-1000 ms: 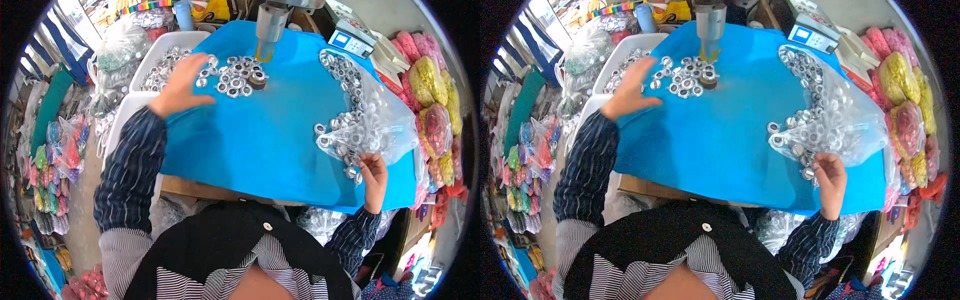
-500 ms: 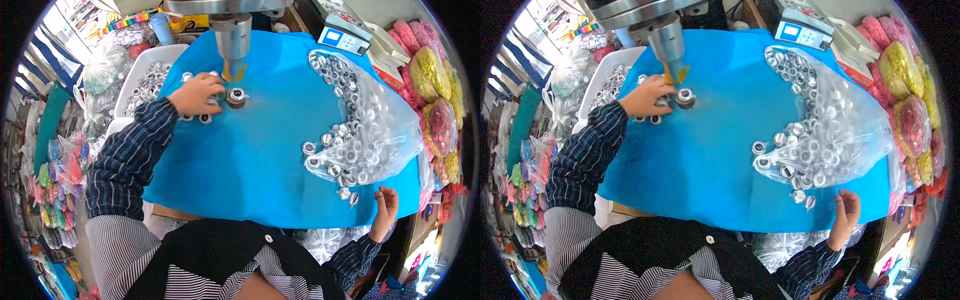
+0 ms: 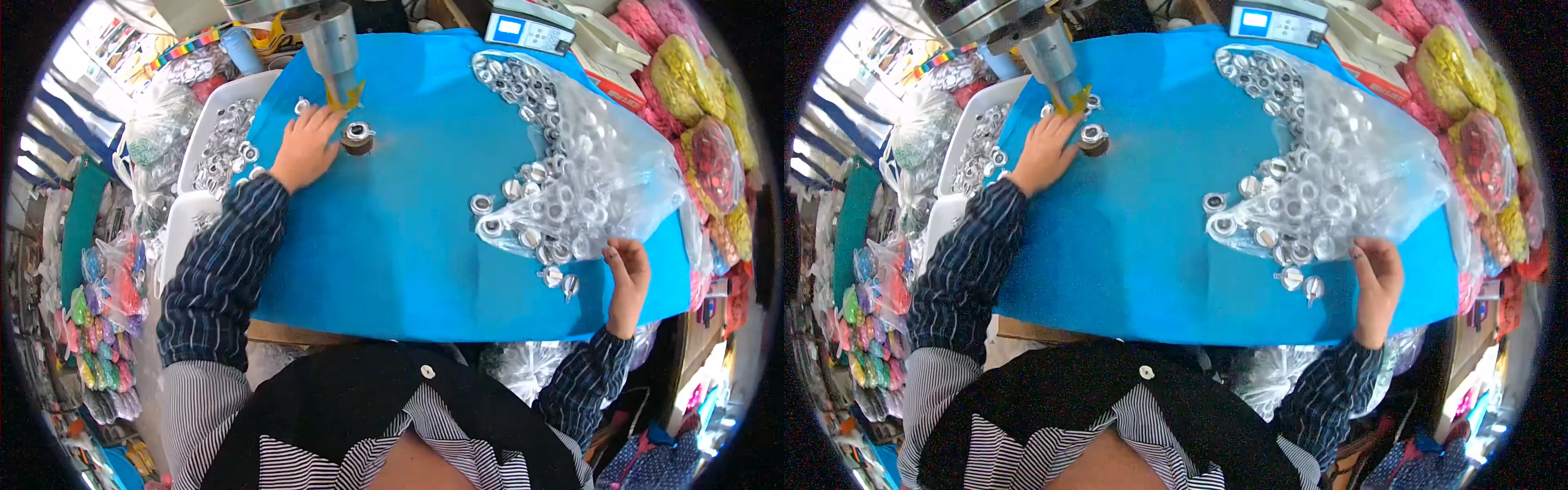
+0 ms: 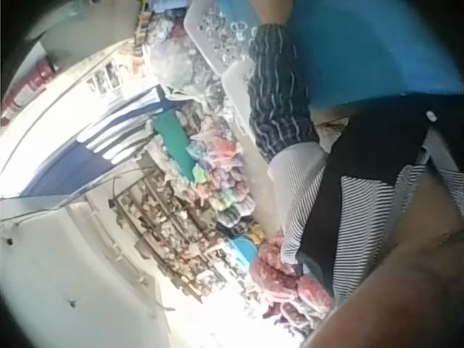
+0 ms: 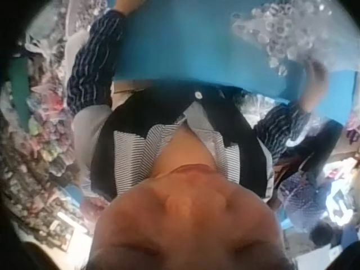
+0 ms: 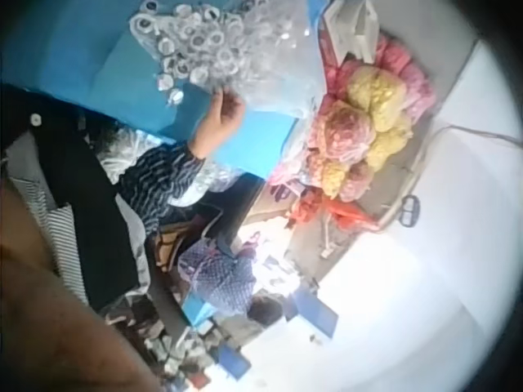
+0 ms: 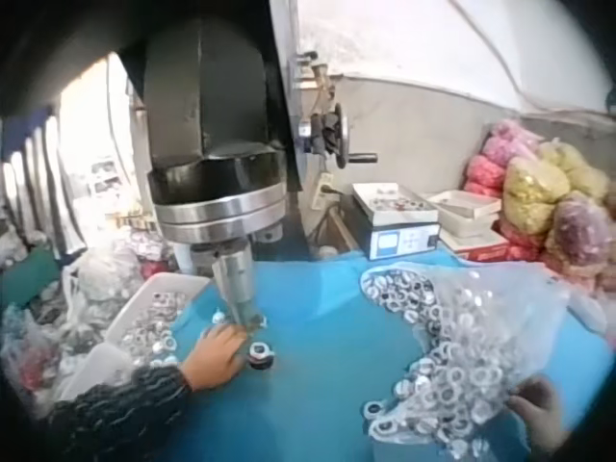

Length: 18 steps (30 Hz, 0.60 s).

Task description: Assembling small metal components using a manual press machine at a workstation.

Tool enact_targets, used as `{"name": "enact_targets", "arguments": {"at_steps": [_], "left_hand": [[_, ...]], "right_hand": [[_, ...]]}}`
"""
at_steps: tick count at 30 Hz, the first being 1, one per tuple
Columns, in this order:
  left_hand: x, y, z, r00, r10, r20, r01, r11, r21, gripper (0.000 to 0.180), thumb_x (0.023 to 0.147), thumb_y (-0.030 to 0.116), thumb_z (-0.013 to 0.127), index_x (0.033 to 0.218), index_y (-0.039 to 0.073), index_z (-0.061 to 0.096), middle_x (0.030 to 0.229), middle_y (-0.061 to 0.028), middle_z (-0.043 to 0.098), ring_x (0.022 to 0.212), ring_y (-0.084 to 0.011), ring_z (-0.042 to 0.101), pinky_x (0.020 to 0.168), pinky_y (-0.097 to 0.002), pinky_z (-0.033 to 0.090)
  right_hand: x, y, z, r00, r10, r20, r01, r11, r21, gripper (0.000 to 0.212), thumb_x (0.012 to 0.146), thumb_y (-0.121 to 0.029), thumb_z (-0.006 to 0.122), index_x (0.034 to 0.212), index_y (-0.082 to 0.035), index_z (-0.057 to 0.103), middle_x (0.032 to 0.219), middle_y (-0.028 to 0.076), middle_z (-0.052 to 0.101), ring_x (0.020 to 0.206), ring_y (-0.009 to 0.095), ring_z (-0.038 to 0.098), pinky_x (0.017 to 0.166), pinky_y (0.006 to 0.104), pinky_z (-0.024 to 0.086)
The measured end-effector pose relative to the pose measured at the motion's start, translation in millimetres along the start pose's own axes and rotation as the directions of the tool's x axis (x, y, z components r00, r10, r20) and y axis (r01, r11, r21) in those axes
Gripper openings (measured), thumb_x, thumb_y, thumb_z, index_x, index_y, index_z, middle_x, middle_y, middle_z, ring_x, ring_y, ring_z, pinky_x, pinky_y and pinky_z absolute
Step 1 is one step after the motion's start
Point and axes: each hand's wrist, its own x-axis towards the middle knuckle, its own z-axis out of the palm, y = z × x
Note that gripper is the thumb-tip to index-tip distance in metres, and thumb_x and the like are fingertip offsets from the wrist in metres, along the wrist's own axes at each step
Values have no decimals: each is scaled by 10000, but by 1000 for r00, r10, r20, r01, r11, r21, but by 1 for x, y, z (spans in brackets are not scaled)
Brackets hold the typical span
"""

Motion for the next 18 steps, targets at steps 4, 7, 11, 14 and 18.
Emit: {"name": "enact_targets", "arguments": {"at_steps": [4, 7, 11, 14, 18], "left_hand": [[44, -40, 34, 990, 135, 45, -135, 991, 4, 390, 852, 194, 563, 1231, 102, 562, 1237, -145, 555, 1147, -348, 500, 896, -533, 421], [44, -75, 35, 967, -86, 240, 61, 992, 111, 309, 849, 171, 542, 1147, 115, 605, 1201, -143, 566, 1113, -345, 525, 854, -550, 444], [21, -65, -15, 925, -378, 46, 298, 793, 532, 249, 831, 171, 566, 1059, 80, 605, 1100, -123, 597, 985, -363, 571, 840, -485, 458], [29, 6, -50, 991, -124, 48, 118, 986, 115, 201, 837, 179, 582, 998, 66, 623, 1026, -124, 622, 938, -340, 596, 811, -441, 480], [23, 161, -54, 979, 202, 29, -169, 880, -445, 169, 783, 133, 640, 939, 69, 639, 897, -136, 635, 794, -313, 626, 673, -389, 515]], "right_hand": [[-2, -2, 3, 1000, -9, -25, 10, 1000, 10, 98, 875, -29, 613, 972, -26, 600, 941, 8, 620, 856, 96, 566, 768, 228, 444], [-6, 0, -19, 994, -47, -96, 54, 995, 81, 89, 878, -40, 611, 966, -32, 607, 930, 6, 623, 854, 95, 566, 763, 225, 442], [-4, 13, -56, 982, -20, -190, 42, 993, 114, 116, 884, -81, 616, 990, -37, 600, 929, 13, 625, 847, 93, 566, 760, 226, 440], [13, 30, -72, 925, 62, -375, -12, 991, 135, 163, 886, -150, 631, 999, -42, 583, 946, 24, 621, 860, 107, 567, 745, 236, 439], [75, 64, -78, 836, 11, -548, -3, 1000, 17, 309, 867, -280, 666, 987, -15, 560, 964, 63, 613, 875, 137, 569, 740, 260, 438]]}}
